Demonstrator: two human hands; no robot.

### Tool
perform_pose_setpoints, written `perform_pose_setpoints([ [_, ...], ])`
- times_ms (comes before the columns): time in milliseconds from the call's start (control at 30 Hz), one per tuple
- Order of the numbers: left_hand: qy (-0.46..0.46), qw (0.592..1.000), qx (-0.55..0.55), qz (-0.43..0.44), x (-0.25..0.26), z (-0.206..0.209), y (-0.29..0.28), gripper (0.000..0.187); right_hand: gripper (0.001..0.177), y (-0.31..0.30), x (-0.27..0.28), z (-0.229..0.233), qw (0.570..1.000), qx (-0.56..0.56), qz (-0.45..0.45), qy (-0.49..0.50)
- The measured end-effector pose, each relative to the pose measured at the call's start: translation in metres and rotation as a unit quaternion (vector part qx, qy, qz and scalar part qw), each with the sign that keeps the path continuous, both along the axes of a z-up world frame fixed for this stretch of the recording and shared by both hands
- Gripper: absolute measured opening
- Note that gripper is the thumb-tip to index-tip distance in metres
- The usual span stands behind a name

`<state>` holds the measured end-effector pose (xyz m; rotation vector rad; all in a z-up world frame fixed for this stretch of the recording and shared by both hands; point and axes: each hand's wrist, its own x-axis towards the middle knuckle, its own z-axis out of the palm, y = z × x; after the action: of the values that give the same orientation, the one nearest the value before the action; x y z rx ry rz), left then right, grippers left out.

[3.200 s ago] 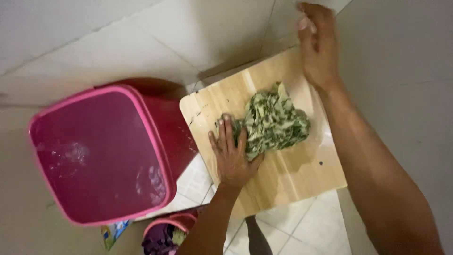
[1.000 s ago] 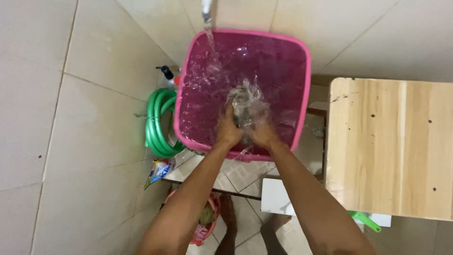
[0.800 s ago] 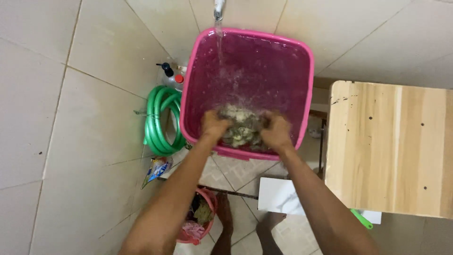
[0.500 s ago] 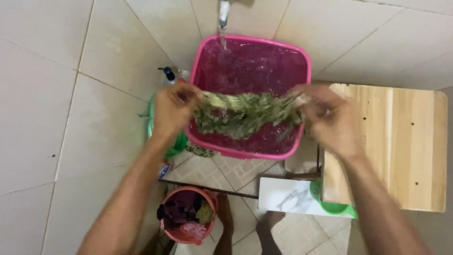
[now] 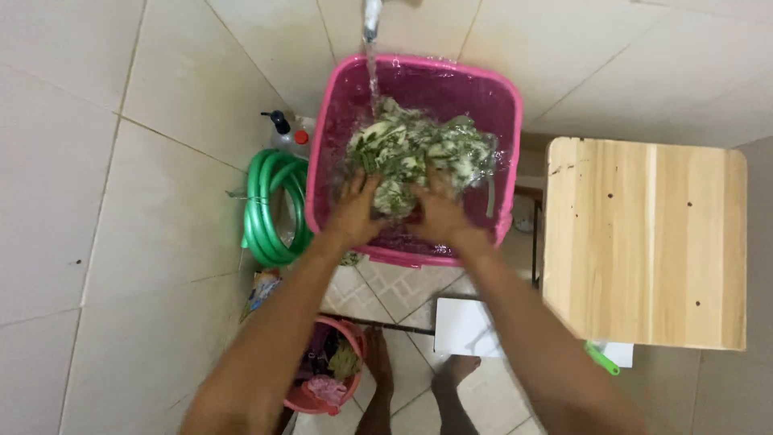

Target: Hand washing several items of clothing using a bucket of water and a wooden board for scrubbing.

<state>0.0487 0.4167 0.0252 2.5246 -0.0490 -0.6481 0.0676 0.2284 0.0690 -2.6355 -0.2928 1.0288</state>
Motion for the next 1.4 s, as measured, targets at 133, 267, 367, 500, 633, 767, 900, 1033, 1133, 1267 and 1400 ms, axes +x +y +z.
perform_pose_setpoints([
  [133,0.039,0.991,0.124,0.024,-0.008,-0.048,-0.010,0.093,0.085,0.012,-0.019,-0.112,0.983,0.031,-0.031,-0.176],
  [267,-0.178,0.972,-0.056,0.141,-0.041,-0.017,0.007,0.081,0.066,0.004,-0.028,-0.057,0.981,0.135,-0.127,-0.052],
  [367,-0.311,0.919,-0.190,0.150,-0.071,0.035,0.002,0.095,0.059,-0.003,-0.029,0.010,0.929,0.291,-0.192,-0.124],
  [500,-0.294,0.900,-0.267,0.178,-0.085,0.035,-0.028,0.144,0.045,0.010,-0.027,0.127,0.814,0.455,-0.355,0.061],
  [633,-0.138,0.817,-0.511,0.228,-0.053,-0.044,-0.037,0.086,0.037,-0.006,-0.043,0.158,0.646,0.664,-0.357,0.120],
  [767,-0.098,0.630,-0.699,0.324,-0.016,-0.079,-0.009,0.071,0.033,-0.053,-0.057,0.205,0.485,0.757,-0.409,0.158],
  [900,-0.155,0.915,-0.322,0.188,0.018,0.171,-0.020,0.061,0.041,-0.090,-0.055,0.249,0.387,0.768,-0.493,0.135],
  [1033,-0.125,0.942,-0.299,0.083,0.031,0.254,-0.042,0.052,0.039,-0.144,-0.032,0.121,0.401,0.769,-0.487,0.103],
  [1133,-0.133,0.940,-0.315,-0.010,0.038,0.286,-0.071,0.056,0.045,-0.130,-0.017,0.058,0.517,0.703,-0.486,0.051],
  [1267,-0.046,0.846,-0.530,0.026,0.046,0.304,-0.108,0.055,0.054,-0.099,0.000,-0.026,0.571,0.650,-0.491,0.100],
  [1400,0.043,0.675,-0.724,0.134,0.046,0.318,-0.135,0.050,0.085,-0.068,-0.043,0.009,0.724,0.612,-0.161,-0.276],
])
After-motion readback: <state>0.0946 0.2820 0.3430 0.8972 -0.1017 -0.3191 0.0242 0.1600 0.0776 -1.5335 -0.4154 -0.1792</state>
